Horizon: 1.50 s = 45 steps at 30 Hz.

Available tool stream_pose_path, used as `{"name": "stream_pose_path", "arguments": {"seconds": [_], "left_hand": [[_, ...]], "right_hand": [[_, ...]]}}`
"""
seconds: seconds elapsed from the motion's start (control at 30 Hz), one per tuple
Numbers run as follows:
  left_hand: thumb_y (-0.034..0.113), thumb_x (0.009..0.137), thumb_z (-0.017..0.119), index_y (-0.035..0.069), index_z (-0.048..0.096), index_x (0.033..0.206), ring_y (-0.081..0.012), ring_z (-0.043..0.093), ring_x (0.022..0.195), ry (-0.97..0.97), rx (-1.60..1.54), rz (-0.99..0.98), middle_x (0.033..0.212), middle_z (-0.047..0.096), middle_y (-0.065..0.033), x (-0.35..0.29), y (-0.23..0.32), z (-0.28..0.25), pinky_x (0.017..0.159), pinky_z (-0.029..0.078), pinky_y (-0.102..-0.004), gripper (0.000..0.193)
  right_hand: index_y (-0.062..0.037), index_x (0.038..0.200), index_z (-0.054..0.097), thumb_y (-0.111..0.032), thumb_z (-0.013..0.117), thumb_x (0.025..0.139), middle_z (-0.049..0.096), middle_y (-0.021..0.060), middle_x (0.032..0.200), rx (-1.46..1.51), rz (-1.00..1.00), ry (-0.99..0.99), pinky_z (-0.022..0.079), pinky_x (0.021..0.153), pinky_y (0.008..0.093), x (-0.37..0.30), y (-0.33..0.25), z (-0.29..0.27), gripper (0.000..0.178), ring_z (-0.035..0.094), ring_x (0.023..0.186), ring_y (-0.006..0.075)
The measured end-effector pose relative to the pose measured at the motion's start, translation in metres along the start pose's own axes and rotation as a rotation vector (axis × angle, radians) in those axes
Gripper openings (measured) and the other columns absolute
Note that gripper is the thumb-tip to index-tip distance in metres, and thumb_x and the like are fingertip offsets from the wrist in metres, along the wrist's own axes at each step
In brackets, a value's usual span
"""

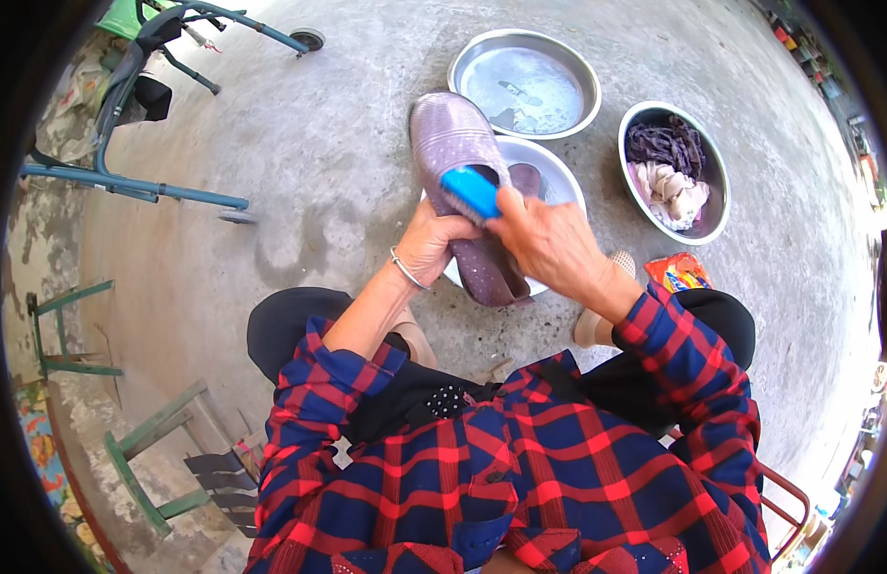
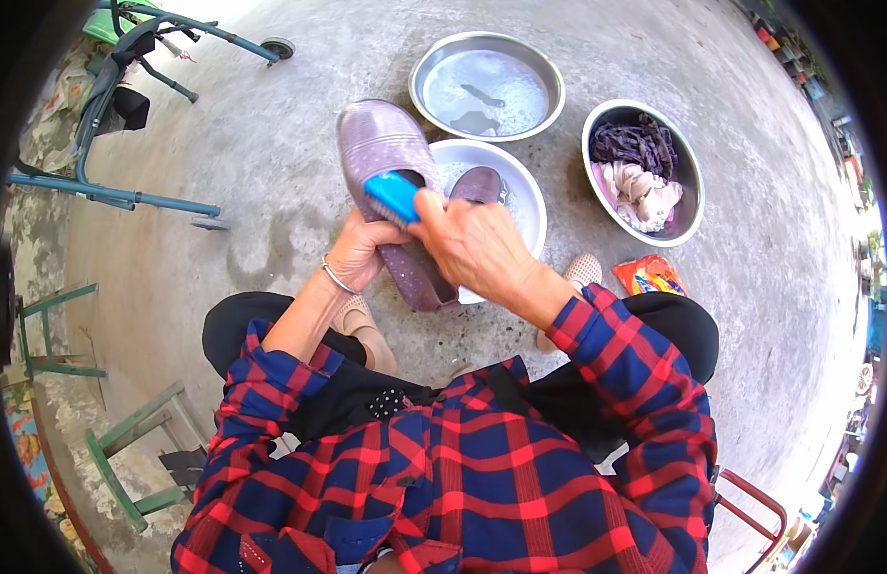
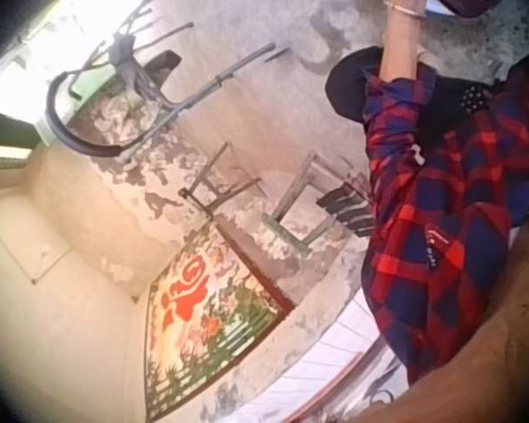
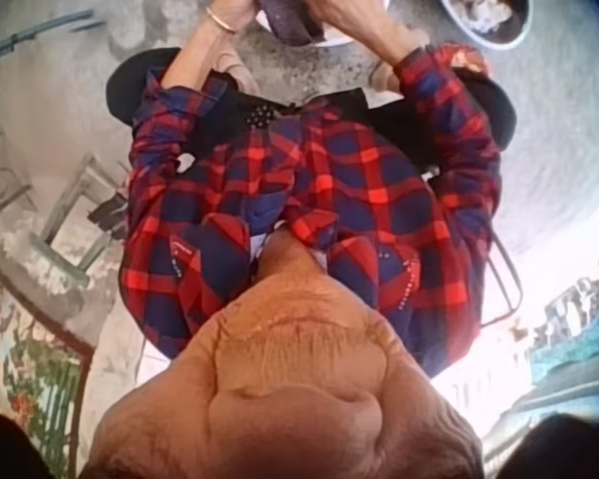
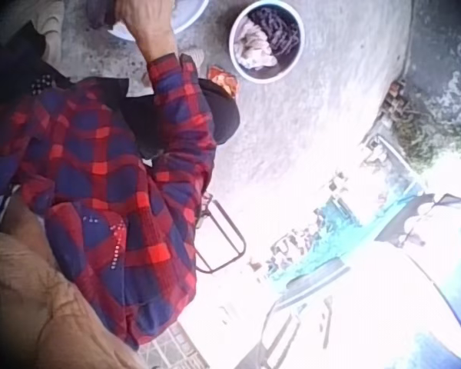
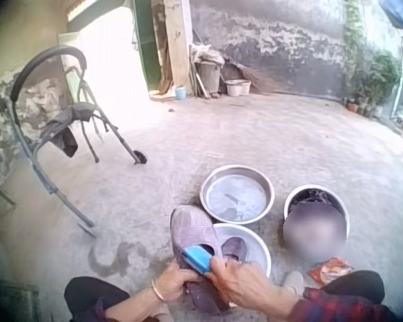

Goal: The person scrubs a purple shoe with a blue brush, focusing on the upper and sole. They rinse the shoe in a white basin of soapy water and inspect the sole before placing it into a metal bowl.

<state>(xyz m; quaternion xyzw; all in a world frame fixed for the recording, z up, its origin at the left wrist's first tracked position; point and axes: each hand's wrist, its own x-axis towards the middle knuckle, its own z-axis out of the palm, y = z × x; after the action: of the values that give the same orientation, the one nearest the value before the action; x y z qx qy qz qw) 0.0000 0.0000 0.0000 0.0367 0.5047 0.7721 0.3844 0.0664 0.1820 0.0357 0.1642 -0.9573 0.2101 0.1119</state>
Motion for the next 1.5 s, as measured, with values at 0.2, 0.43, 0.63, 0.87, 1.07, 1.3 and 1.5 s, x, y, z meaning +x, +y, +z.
{"name": "stream_pose_path", "arguments": {"seconds": [0.2, 0.43, 0.63, 0.87, 1.07, 1.3, 1.5], "left_hand": [[-0.012, 0.07, 0.055, 0.005, 0.044, 0.131, -0.0191, 0.06, 0.105, 0.027, -0.025, 0.04, 0.115, 0.058, -0.0067, -0.001, 0.003, 0.007, 0.092, 0.049, -0.0316, 0.064], [-0.009, 0.066, 0.056, 0.003, 0.045, 0.13, -0.0199, 0.059, 0.102, 0.134, 0.104, 0.172, 0.113, 0.059, -0.0081, 0.006, 0.001, -0.003, 0.088, 0.05, -0.0309, 0.066], [-0.007, 0.067, 0.056, 0.004, 0.048, 0.128, -0.0205, 0.06, 0.101, 0.211, -0.088, 0.147, 0.114, 0.059, -0.0081, 0.004, 0.005, 0.008, 0.09, 0.049, -0.0323, 0.062], [-0.005, 0.074, 0.056, 0.006, 0.05, 0.127, -0.019, 0.059, 0.107, 0.112, -0.039, 0.032, 0.119, 0.059, -0.0072, 0.006, -0.019, 0.019, 0.095, 0.048, -0.0326, 0.055], [-0.006, 0.072, 0.057, 0.003, 0.054, 0.122, -0.0202, 0.062, 0.103, 0.053, -0.094, 0.054, 0.11, 0.063, -0.0072, 0.011, -0.016, 0.001, 0.091, 0.05, -0.0334, 0.05], [-0.008, 0.071, 0.056, 0.002, 0.047, 0.129, -0.0208, 0.061, 0.105, 0.109, 0.069, 0.185, 0.114, 0.061, -0.0081, 0.01, -0.005, -0.017, 0.095, 0.049, -0.0343, 0.06], [-0.009, 0.073, 0.056, 0.003, 0.045, 0.133, -0.0209, 0.059, 0.111, -0.013, 0.025, 0.069, 0.119, 0.06, -0.0094, 0.012, -0.011, 0.002, 0.098, 0.047, -0.0359, 0.062]], "right_hand": [[-0.003, 0.091, 0.049, -0.027, 0.054, 0.096, 0.059, 0.0154, 0.063, -0.285, 0.189, 0.114, 0.05, 0.046, 0.039, 0.029, -0.005, 0.014, 0.025, 0.063, 0.052, 0.0305], [0.0, 0.09, 0.052, -0.011, 0.057, 0.087, 0.065, 0.0167, 0.072, -0.246, 0.28, -0.021, 0.054, 0.051, 0.0361, 0.008, -0.019, 0.018, 0.013, 0.068, 0.059, 0.0278], [-0.0005, 0.092, 0.047, -0.023, 0.054, 0.096, 0.064, 0.0179, 0.07, -0.196, 0.301, -0.107, 0.051, 0.049, 0.04, -0.008, -0.022, 0.018, 0.024, 0.067, 0.059, 0.0301], [-0.0041, 0.096, 0.043, -0.025, 0.055, 0.096, 0.062, 0.0199, 0.065, -0.044, 0.366, 0.037, 0.047, 0.051, 0.0492, 0.018, -0.005, 0.007, 0.024, 0.063, 0.06, 0.0406], [-0.0031, 0.095, 0.043, -0.025, 0.055, 0.096, 0.062, 0.0202, 0.067, 0.073, 0.168, -0.058, 0.047, 0.051, 0.0487, 0.016, -0.008, -0.005, 0.025, 0.063, 0.059, 0.0391], [-0.0042, 0.092, 0.044, -0.025, 0.055, 0.096, 0.059, 0.015, 0.061, -0.041, 0.133, -0.225, 0.045, 0.047, 0.0452, -0.015, -0.006, -0.013, 0.024, 0.064, 0.057, 0.035], [-0.003, 0.089, 0.046, -0.025, 0.055, 0.096, 0.061, 0.0143, 0.064, -0.245, 0.246, -0.001, 0.049, 0.049, 0.0415, 0.0, 0.005, 0.005, 0.025, 0.066, 0.059, 0.031]]}}
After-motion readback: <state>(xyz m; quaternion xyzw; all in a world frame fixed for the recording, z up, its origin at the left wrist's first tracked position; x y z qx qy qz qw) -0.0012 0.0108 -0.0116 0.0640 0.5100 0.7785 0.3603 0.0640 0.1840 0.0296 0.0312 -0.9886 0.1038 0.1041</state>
